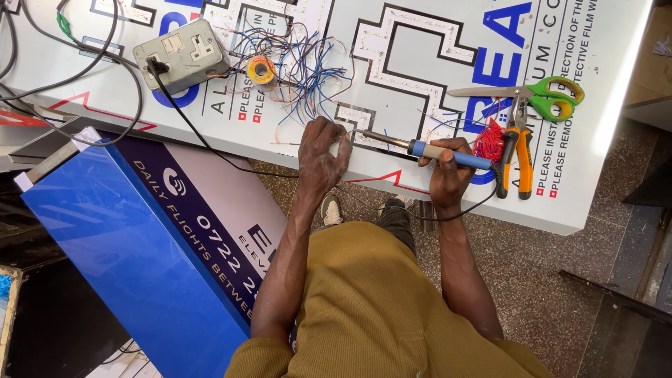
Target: Soldering electrical wires to LED strips on a sign board to create an illuminated sign.
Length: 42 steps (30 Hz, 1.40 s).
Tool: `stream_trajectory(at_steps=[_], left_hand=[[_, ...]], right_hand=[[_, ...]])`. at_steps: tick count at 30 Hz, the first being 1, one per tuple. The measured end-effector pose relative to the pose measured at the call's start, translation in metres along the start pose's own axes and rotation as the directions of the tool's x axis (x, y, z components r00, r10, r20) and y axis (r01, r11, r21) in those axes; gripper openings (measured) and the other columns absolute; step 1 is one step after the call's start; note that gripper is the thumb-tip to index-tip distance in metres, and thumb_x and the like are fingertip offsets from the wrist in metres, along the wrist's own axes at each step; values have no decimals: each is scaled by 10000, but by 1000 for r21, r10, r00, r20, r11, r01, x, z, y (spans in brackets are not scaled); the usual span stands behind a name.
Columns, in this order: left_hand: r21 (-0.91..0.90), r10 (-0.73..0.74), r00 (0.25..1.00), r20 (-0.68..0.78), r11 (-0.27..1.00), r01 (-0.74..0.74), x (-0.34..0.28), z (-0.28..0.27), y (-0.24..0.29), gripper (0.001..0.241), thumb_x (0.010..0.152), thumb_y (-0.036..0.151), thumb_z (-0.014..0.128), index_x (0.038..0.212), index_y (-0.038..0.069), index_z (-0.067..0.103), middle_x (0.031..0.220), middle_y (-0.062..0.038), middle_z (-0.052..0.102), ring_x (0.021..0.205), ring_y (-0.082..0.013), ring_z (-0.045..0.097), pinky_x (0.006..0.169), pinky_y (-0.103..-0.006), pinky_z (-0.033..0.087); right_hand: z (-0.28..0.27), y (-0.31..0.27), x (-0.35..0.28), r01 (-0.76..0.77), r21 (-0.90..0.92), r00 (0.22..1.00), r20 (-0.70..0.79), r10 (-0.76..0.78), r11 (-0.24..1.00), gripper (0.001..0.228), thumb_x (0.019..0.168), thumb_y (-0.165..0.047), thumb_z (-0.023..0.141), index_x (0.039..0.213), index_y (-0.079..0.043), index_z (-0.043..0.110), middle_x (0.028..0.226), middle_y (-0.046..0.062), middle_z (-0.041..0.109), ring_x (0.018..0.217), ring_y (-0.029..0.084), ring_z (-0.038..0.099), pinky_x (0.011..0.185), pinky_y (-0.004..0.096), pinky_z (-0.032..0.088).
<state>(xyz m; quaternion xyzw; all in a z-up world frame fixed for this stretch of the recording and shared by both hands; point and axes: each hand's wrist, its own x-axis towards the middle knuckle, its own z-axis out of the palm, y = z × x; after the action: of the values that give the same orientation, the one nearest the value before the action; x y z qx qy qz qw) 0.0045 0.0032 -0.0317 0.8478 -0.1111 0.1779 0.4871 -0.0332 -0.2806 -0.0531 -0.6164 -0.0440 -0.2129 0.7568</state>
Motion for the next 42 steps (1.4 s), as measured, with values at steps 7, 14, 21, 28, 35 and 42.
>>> stream_trajectory(at_steps=[7,14,21,28,35,42], left_hand=[[0,12,1000,-16,1000,-12,2,-2,7,59,1021,131,734,980,101,763,897,-60,588,882,-304,677,840,-445,591],[-33,19,1000,-11,999,-19,4,-6,13,40,1020,75,729,993,76,759,885,-74,571,873,-337,675,825,-473,586],[-131,-36,999,-30,991,32,2,-10,17,68,1051,118,746,1015,71,781,876,-77,599,867,-325,699,839,-472,591],[-150,-55,993,-108,988,38,21,-45,37,92,1105,93,741,1134,54,818,978,-81,678,969,-269,714,925,-443,607],[-246,-67,978,-195,969,17,53,-85,74,132,1150,152,750,1190,57,832,990,-75,715,990,-245,763,930,-412,623],[-323,-123,970,-209,945,50,58,-78,71,151,1152,188,759,1182,66,843,984,-74,719,994,-195,735,938,-403,609]], right_hand=[[2,-1,0,11,-12,1000,2,-11,1000,426,1138,-376,639,1109,46,691,1004,157,690,708,242,778,705,350,684],[1,-1,0,-4,-24,1000,5,4,1000,454,1145,-401,636,1127,50,690,960,146,691,710,243,779,713,363,686],[-1,-5,2,-26,27,999,-27,27,999,487,1152,-436,613,1143,49,656,894,147,700,691,235,777,712,355,693],[-2,-3,5,-12,48,996,-93,17,999,519,1171,-474,552,1209,36,642,735,143,674,680,231,773,719,357,681],[-4,-1,5,-9,73,994,-104,16,997,501,1174,-461,560,1221,31,648,716,149,681,688,227,769,724,359,682],[1,-3,5,-7,86,994,-112,17,996,490,1178,-452,554,1217,28,644,706,151,680,692,231,768,721,355,684]])
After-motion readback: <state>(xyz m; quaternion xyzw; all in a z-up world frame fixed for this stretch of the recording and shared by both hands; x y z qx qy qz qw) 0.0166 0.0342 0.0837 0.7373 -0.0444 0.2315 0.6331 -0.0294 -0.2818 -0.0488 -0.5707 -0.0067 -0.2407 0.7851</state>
